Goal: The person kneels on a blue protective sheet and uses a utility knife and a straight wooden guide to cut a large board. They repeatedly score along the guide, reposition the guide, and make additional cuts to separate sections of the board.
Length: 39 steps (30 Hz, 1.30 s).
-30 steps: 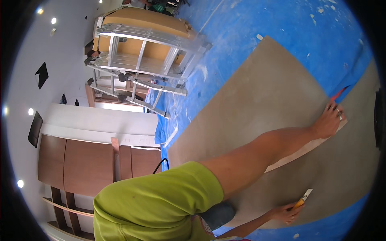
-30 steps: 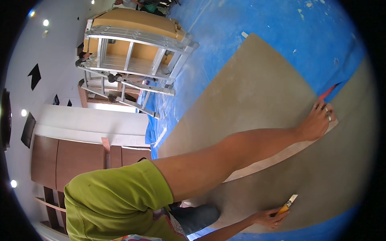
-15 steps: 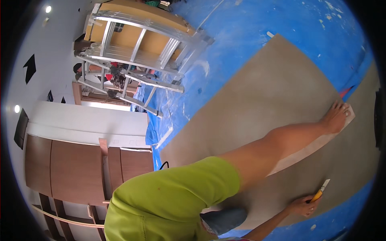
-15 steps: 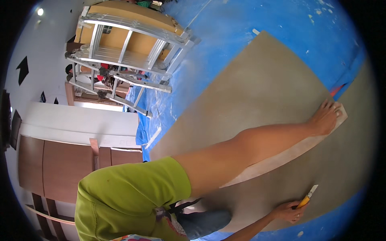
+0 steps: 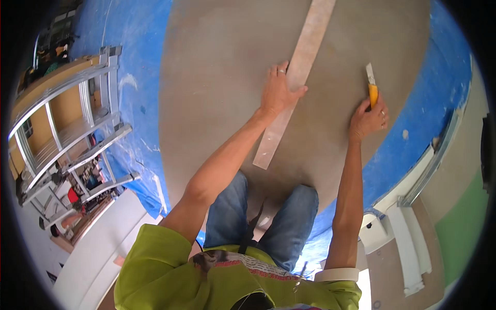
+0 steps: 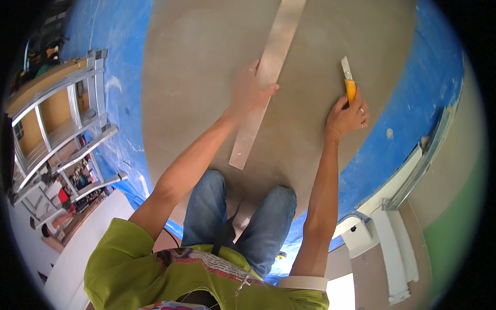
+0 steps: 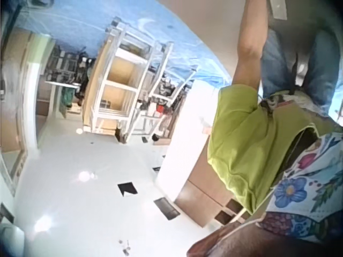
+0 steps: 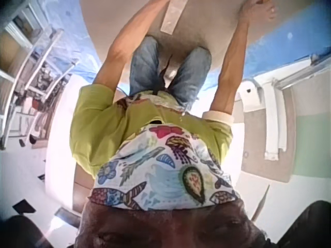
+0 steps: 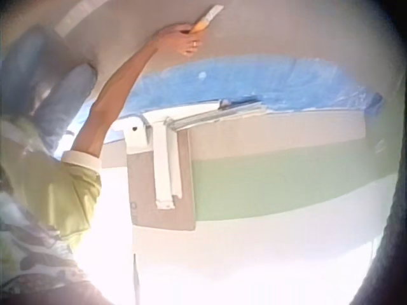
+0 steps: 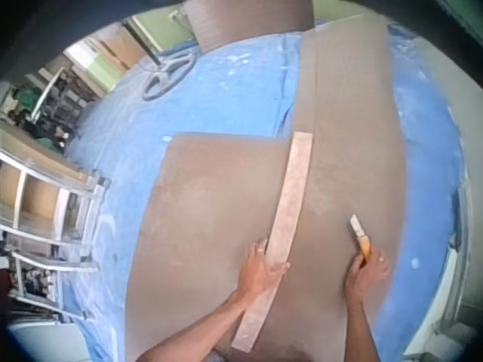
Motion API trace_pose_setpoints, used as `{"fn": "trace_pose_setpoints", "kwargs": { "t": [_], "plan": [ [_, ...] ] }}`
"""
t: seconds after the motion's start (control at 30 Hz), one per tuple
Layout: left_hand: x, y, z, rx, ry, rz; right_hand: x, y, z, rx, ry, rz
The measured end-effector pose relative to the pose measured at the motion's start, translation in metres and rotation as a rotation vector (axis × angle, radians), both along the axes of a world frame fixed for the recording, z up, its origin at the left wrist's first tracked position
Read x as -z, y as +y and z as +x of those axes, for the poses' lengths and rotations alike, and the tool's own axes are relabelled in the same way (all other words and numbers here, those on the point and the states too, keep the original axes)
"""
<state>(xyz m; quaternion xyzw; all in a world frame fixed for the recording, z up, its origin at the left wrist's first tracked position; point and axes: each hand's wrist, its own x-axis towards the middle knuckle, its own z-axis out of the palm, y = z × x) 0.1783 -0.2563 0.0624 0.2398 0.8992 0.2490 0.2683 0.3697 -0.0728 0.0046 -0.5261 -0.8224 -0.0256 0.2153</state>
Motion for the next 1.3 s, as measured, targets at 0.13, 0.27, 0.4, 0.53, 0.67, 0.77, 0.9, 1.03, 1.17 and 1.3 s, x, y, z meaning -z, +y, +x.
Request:
{"fn": "trace_pose_setpoints", "kwargs": {
  "t": [0.13, 0.27, 0.4, 0.53, 0.67, 0.77, 0.9, 1.03, 1.17, 1.3],
  "plan": [
    [-0.003, -0.005, -0.006, -0.037, -0.028, 0.037, -0.002, -0.006, 0.001, -0.016, 0.059, -0.016],
    [-0.009, -0.036, -0.016, -0.164, -0.021, 0.102, -0.001, -0.011, 0.002, -0.014, 0.071, 0.03],
    [-0.012, -0.066, -0.022, -0.171, 0.137, 0.205, 0.008, -0.012, -0.005, -0.031, 0.1, 0.062],
    [-0.064, -0.068, 0.026, -0.212, 0.02, 0.253, 0.025, -0.003, 0.007, -0.044, 0.052, 0.108],
    [-0.051, -0.074, 0.037, -0.231, -0.039, 0.15, 0.035, 0.004, 0.016, -0.012, 0.018, 0.09],
    [-0.014, -0.097, 0.033, -0.216, 0.054, 0.154, -0.002, -0.013, 0.005, 0.015, 0.024, -0.028],
    [-0.01, -0.104, 0.041, -0.198, 0.105, 0.069, -0.002, -0.012, 0.01, -0.001, 0.04, -0.024],
    [-0.004, -0.101, 0.038, -0.183, 0.157, 0.052, -0.013, -0.013, 0.011, -0.004, 0.061, 0.001],
    [-0.03, -0.097, 0.043, -0.16, 0.025, 0.106, 0.009, -0.005, 0.012, 0.008, 0.047, 0.16],
    [-0.008, -0.117, 0.04, -0.124, 0.332, 0.011, 0.022, -0.006, 0.012, -0.046, 0.156, 0.027]
  ]
}}
